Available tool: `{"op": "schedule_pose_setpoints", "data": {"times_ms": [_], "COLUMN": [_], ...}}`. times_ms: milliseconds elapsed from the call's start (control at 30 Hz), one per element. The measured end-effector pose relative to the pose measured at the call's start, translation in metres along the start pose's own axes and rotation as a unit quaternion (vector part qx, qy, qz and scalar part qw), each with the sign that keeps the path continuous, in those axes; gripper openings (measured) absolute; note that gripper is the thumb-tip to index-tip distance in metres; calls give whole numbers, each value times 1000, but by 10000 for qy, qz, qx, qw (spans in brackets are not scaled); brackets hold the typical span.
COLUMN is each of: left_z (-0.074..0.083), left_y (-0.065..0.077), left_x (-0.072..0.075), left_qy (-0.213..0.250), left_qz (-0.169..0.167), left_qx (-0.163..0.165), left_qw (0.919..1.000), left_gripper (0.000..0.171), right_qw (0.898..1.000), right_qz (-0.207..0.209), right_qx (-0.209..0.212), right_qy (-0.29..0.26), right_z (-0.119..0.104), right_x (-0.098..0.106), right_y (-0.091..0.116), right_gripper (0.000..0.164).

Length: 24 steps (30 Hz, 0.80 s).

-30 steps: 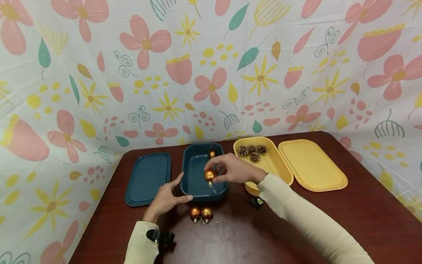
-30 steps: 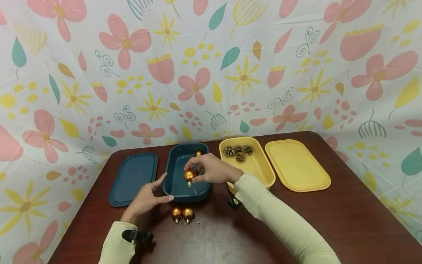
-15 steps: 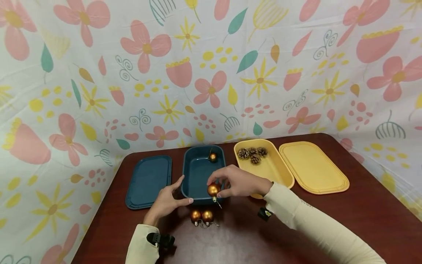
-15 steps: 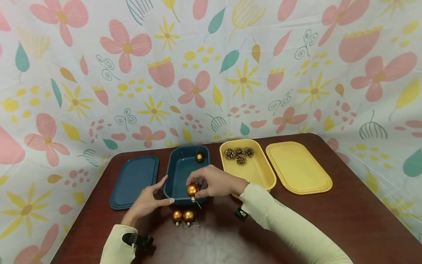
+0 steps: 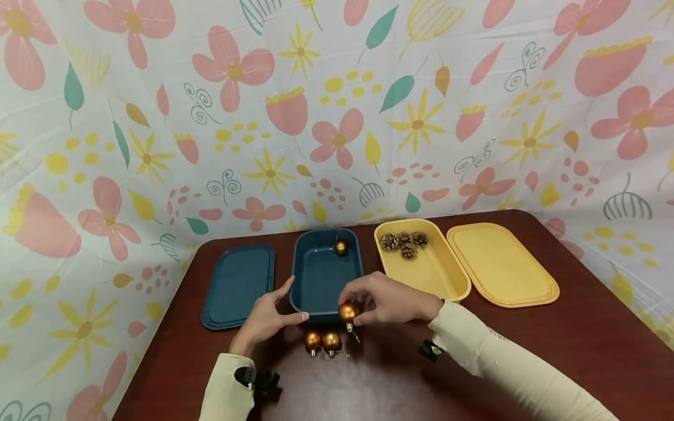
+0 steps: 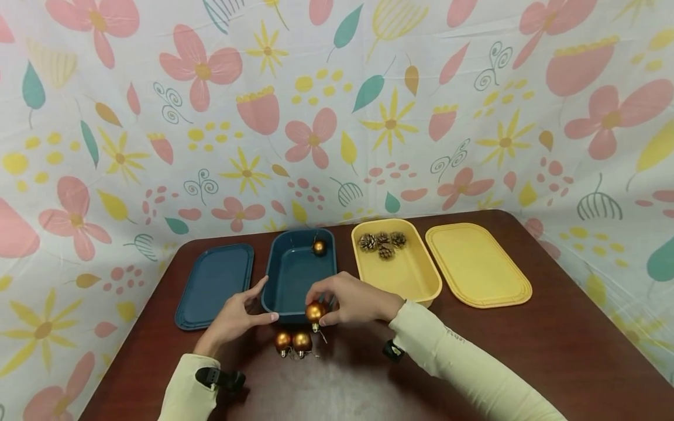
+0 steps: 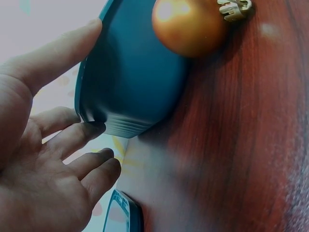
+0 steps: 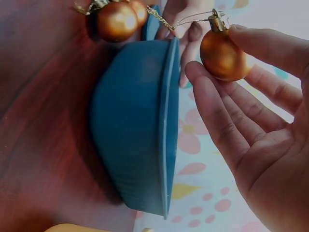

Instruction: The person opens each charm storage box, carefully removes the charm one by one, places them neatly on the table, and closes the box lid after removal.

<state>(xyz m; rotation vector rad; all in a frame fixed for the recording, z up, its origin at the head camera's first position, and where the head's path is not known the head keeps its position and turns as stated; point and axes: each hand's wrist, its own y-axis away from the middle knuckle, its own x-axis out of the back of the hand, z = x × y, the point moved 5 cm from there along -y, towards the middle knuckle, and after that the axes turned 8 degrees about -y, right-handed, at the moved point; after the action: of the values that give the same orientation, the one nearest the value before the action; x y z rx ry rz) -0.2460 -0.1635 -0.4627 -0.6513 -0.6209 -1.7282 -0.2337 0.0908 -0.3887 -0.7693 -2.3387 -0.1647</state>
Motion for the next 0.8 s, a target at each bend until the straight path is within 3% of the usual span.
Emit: {"op": "schedule_pose_setpoints", "data": {"times_ms": [433, 800], "left_z": [0, -1], "left_y": [-2, -1], "left_x": [0, 0], "left_qy": [67, 54], "left_qz": [-18, -5], "left_qx": [35, 18], "left_qw": [10000, 10000], "left_gripper": [96, 96], "right_qw": [9989, 9881], "right_qz": [-86, -141], "right_qx": [80, 91], "right_qy": [449, 1531], "right_z": [6, 17], "right_x": [-17, -35], "right_y": [4, 7], "right_gripper": [33, 32]}}
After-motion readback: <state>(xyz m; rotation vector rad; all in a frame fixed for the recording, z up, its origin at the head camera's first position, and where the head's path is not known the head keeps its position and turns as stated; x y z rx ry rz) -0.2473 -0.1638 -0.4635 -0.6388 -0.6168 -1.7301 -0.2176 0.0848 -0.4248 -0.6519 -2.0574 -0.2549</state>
